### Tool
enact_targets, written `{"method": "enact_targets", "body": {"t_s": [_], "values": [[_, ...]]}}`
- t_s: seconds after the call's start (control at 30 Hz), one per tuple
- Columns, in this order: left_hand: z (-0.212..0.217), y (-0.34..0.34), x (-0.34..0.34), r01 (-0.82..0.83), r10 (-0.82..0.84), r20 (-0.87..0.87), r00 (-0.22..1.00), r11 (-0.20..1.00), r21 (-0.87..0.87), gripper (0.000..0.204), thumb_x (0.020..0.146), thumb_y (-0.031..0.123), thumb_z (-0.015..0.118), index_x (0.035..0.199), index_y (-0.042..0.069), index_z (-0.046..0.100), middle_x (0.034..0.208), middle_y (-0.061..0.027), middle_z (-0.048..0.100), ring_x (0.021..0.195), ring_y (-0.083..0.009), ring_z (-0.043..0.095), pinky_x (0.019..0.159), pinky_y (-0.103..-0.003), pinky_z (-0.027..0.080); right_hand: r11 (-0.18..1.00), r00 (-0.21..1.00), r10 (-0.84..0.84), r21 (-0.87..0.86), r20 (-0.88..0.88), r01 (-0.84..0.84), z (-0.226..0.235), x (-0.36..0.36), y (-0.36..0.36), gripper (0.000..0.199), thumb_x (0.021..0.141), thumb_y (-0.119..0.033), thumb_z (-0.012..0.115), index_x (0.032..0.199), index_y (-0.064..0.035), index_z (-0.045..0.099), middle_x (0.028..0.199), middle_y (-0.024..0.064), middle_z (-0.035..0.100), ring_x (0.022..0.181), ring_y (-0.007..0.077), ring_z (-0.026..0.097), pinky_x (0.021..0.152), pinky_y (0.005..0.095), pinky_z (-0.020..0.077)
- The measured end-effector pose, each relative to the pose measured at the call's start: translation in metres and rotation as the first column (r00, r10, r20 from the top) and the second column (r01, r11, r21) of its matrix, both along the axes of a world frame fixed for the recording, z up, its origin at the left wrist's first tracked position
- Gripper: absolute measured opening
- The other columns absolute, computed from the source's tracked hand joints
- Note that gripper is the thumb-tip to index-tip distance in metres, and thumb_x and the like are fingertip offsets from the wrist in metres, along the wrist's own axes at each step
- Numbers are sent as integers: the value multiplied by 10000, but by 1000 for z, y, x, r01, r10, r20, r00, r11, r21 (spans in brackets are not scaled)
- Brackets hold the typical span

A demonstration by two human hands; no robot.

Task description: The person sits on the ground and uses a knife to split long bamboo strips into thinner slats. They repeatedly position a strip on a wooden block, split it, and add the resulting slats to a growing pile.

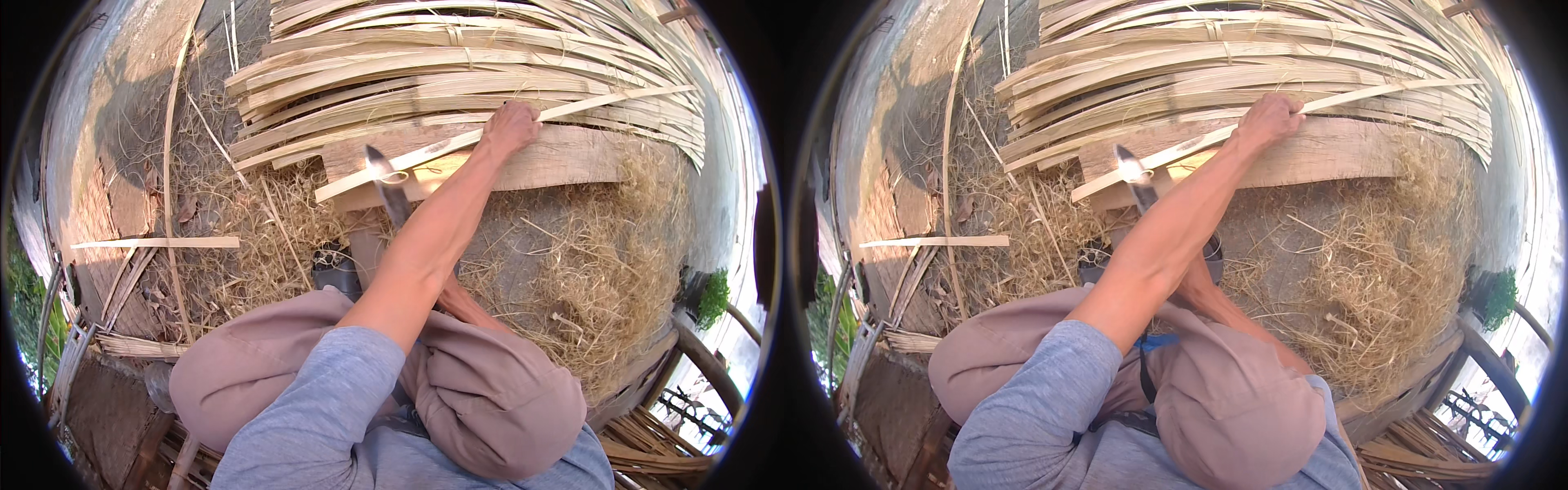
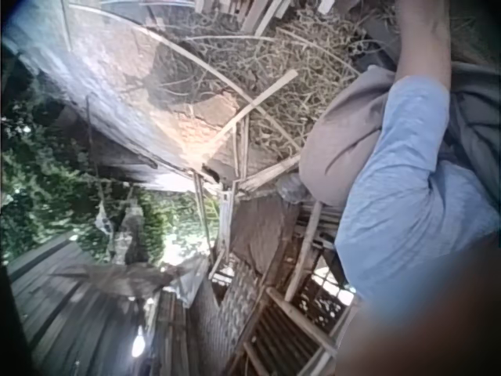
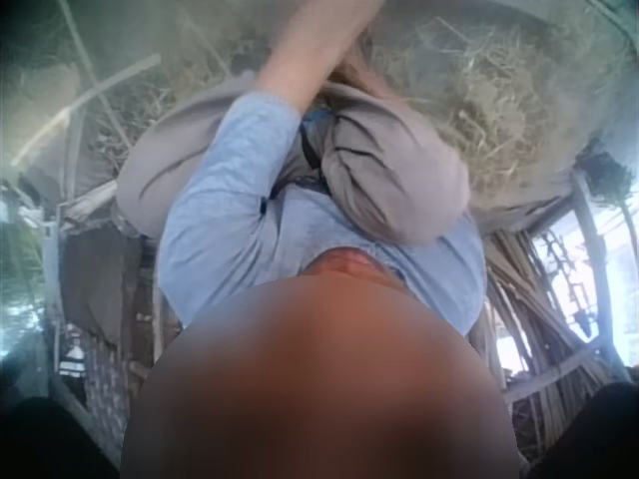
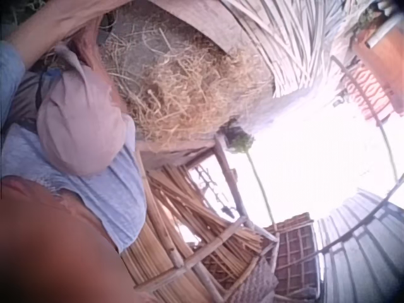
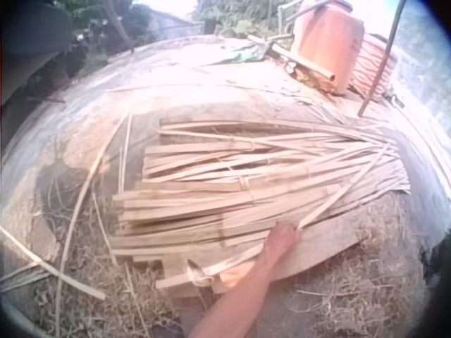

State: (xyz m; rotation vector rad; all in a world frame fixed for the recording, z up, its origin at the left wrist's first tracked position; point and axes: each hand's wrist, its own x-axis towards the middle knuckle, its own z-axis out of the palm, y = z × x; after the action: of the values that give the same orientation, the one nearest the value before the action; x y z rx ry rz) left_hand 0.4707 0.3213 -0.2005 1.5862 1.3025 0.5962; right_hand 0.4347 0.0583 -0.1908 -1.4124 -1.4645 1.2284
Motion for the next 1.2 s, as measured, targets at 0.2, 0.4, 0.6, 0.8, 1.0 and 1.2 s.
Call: {"method": "enact_targets", "body": {"t_s": [0.2, 0.4, 0.6, 0.8, 1.0, 1.2], "values": [[-1, 24, -6, 86, -86, -53, 995, 996, -3, 287, 956, 280, 636, 989, 24, 761, 902, -214, 738, 860, -400, 699, 809, -494, 535, 969, 975, 185, 146, 123, -202, 23, -8, 11, 309, 906, -150, 712, 1115, 74, 669, 1013, 194, 752, 948, 297, 730, 849, 393, 564], [2, 19, -10, 57, -58, -92, 994, 998, -10, 284, 969, 275, 616, 969, 27, 754, 995, -226, 735, 944, -413, 697, 845, -501, 540, 933, 999, -19, -358, 27, 28, 17, 27, 60, 392, 891, -172, 738, 1188, 62, 635, 1142, 204, 708, 1085, 312, 685, 948, 418, 527], [4, 25, -9, 90, -94, -94, 991, 995, -47, 268, 971, 280, 625, 1007, 47, 752, 1060, -221, 728, 1018, -404, 686, 889, -490, 536, 953, 932, 300, -102, 204, -285, -32, -38, -4, 275, 970, -271, 697, 997, 2, 708, 847, 52, 675, 871, 178, 656, 865, 356, 541], [-6, 31, -24, 147, -145, -140, 979, 989, 5, 342, 993, 304, 630, 1028, -19, 736, 1088, -265, 717, 1063, -408, 682, 923, -467, 543, 970, 999, -23, -243, -25, 16, 4, 5, 50, 259, 947, -214, 702, 1018, 34, 685, 910, 91, 690, 926, 198, 675, 863, 390, 544], [5, 35, -11, 157, -165, -134, 977, 985, -69, 344, 992, 317, 635, 1029, -11, 733, 1061, -238, 729, 1028, -401, 694, 930, -467, 541, 981, 982, 191, 37, -9, -190, 0, -28, 10, 415, 853, -201, 791, 1175, 18, 645, 1135, 176, 687, 1049, 261, 656, 911, 414, 521], [-9, -5, -4, 109, -103, -86, 991, 991, 73, 439, 944, 481, 677, 1169, 109, 736, 1133, -202, 722, 1050, -371, 675, 916, -478, 515, 785, 839, 541, -390, 55, -481, 26, -25, 13, 407, 903, -280, 772, 1165, -10, 615, 1102, 148, 636, 1007, 245, 586, 874, 428, 485]]}}
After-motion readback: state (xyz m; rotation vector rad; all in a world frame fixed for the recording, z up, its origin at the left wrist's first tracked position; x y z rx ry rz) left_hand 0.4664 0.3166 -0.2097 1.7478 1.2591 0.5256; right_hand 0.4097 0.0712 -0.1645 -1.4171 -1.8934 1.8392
